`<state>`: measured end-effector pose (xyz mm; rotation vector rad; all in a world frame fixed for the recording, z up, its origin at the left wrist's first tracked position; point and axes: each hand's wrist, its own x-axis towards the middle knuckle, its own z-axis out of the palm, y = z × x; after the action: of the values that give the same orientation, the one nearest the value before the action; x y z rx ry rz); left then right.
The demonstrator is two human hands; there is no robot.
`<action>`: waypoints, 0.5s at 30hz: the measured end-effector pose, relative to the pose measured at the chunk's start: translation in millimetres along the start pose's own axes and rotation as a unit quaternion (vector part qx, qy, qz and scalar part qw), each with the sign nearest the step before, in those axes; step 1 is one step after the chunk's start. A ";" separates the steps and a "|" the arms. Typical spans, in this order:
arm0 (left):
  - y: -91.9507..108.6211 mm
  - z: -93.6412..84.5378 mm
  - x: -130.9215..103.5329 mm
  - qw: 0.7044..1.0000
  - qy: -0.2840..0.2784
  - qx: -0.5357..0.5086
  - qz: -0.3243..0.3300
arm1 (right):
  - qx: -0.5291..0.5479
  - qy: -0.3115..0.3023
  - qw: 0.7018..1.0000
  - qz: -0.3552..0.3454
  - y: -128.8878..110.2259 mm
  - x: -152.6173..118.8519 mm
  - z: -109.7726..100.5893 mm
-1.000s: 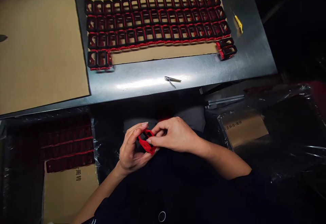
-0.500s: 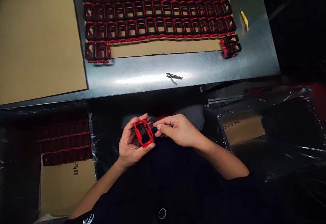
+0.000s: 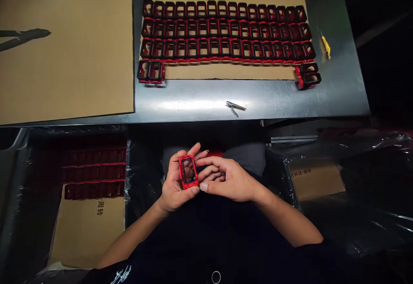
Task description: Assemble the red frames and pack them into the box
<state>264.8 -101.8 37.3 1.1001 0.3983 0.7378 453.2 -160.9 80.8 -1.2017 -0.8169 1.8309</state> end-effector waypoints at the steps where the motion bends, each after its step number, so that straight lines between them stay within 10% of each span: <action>1: -0.8 -0.3 0.3 1.000 -0.001 -0.003 0.001 | 0.000 -0.003 1.000 -0.003 1.4 0.8 0.8; 15: -9.7 -3.7 -2.5 0.998 0.026 -0.059 0.021 | 0.001 0.014 1.000 -0.014 1.4 5.5 7.8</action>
<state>264.0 -103.6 26.7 0.9826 0.3714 0.8179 444.2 -157.5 79.9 -1.2068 -0.8122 1.7887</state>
